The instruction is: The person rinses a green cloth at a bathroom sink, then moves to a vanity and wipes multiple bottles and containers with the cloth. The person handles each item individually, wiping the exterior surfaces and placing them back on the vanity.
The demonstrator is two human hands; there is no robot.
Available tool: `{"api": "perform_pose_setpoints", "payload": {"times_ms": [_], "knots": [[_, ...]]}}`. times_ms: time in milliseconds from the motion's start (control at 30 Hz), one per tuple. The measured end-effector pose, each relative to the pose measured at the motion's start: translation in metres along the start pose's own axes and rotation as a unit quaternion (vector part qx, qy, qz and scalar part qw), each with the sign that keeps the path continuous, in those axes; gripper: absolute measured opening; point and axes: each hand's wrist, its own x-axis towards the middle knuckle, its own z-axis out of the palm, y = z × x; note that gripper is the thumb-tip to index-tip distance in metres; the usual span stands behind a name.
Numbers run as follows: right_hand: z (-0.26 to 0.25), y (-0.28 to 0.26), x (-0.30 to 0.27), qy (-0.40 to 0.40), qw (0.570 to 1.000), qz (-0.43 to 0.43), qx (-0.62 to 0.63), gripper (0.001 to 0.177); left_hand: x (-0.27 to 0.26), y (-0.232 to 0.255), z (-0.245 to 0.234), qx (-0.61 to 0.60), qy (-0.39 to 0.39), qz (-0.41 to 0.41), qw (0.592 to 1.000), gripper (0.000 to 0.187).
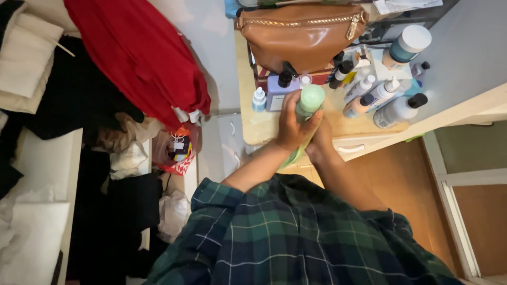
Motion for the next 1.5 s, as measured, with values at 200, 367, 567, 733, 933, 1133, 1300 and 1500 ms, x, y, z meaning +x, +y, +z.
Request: {"api": "perform_pose_setpoints", "payload": {"times_ms": [200,367,567,733,933,1133,1300,1500], "knots": [[-0.021,0.019,-0.017,-0.05,0.993,0.096,-0.039,0.031,-0.01,-0.041,-0.02,0.024,-0.029,0.064,0.997,0.074],[-0.036,0.029,-0.03,-0.108,0.969,0.209,-0.083,0.037,0.019,-0.018,-0.063,-0.103,0.009,-0.252,0.962,0.052],[-0.002,-0.065,-0.068,-0.254,0.844,-0.175,-0.439,0.046,0.006,-0.001,-0.073,-0.085,0.044,-0.348,0.933,0.061],[0.014,-0.031,-0.08,-0.301,0.676,-0.309,-0.598,0.087,-0.005,0.03,-0.072,0.007,0.011,-0.332,0.943,0.076],[0.033,-0.02,-0.044,-0.292,0.595,-0.305,-0.684,0.051,-0.035,0.01,-0.087,0.121,-0.064,-0.296,0.945,0.094],[0.034,-0.011,-0.019,-0.216,0.61,-0.293,-0.704,0.042,-0.053,-0.035,-0.105,0.194,-0.092,-0.254,0.943,0.084],[0.027,0.013,-0.014,-0.167,0.616,-0.328,-0.696,0.036,-0.045,-0.033,-0.108,0.188,-0.048,-0.249,0.949,0.07],[-0.001,-0.012,-0.006,-0.143,0.697,-0.427,-0.559,0.038,-0.052,-0.016,-0.094,0.251,-0.002,-0.161,0.955,0.072]]}}
